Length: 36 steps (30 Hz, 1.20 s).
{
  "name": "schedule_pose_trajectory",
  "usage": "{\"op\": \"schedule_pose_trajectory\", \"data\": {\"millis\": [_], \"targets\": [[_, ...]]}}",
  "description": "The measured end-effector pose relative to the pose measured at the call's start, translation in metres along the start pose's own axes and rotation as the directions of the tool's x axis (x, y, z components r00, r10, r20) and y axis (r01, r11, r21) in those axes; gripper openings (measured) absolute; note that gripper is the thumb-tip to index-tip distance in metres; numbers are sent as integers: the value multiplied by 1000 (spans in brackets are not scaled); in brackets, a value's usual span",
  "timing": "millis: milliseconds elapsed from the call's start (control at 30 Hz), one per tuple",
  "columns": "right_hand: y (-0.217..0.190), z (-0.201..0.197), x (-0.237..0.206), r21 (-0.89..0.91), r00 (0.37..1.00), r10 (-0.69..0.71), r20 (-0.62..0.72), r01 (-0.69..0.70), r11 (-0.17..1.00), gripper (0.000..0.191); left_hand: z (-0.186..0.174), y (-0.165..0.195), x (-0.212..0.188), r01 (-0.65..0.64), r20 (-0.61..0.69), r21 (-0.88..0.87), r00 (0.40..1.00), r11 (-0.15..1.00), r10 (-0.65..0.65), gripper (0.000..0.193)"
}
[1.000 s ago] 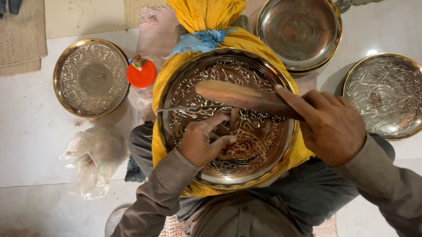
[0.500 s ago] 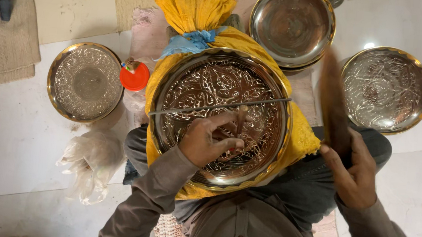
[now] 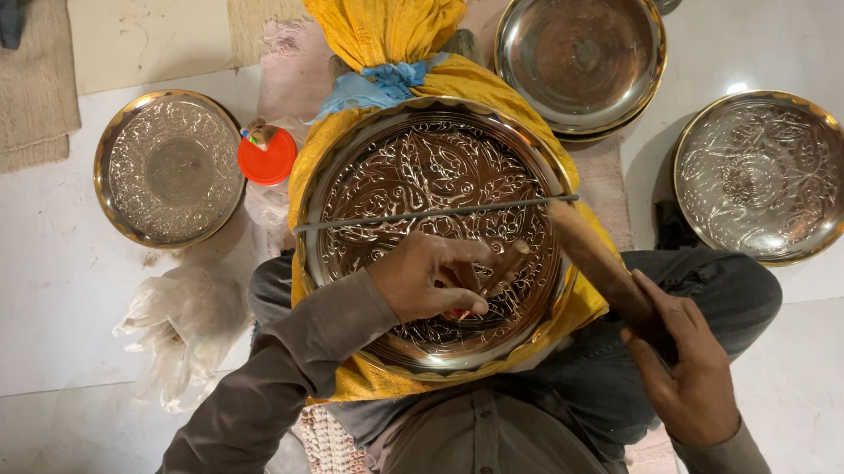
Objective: The person sits cross-legged on the floor with an embossed brass tray resting on a cloth pad on their lap. They hold a chisel against the tray's engraved surface with one hand and strike it with a wooden mallet held in the other hand, working the design across the tray.
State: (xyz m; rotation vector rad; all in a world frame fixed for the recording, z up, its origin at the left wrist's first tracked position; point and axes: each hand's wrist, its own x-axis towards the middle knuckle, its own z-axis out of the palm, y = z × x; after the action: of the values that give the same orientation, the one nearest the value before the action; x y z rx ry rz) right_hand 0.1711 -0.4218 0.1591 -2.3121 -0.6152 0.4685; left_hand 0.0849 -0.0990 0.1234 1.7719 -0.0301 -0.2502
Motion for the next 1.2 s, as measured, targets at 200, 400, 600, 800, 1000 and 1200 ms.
{"op": "schedule_pose_trajectory", "data": {"millis": [200, 400, 600, 800, 1000, 1200], "targets": [[-2, -1, 6, 317, 998, -60, 20, 50, 947, 63, 0, 2, 4, 93, 60, 112, 993, 989, -100, 55], [-2, -1, 6, 333, 992, -122, -5, 117, 936, 62, -6, 8, 2, 44, 7, 28, 999, 999, -44, 54], [3, 2, 9, 238, 999, -44, 26, 37, 970, 61, -16, 14, -11, -39, -170, -119, 985, 992, 18, 46], [6, 5, 13, 285, 1000, 18, -15, -13, 959, 61, -28, 13, -29, -16, -288, -318, 954, 948, -80, 42], [1, 3, 18, 350, 997, -76, -30, 81, 933, 62, -24, 3, -39, -1, -312, -312, 945, 950, -102, 42], [-8, -3, 28, 259, 992, -122, -23, 124, 958, 63, -15, 1, -34, -14, -319, -191, 946, 981, -49, 44]]}}
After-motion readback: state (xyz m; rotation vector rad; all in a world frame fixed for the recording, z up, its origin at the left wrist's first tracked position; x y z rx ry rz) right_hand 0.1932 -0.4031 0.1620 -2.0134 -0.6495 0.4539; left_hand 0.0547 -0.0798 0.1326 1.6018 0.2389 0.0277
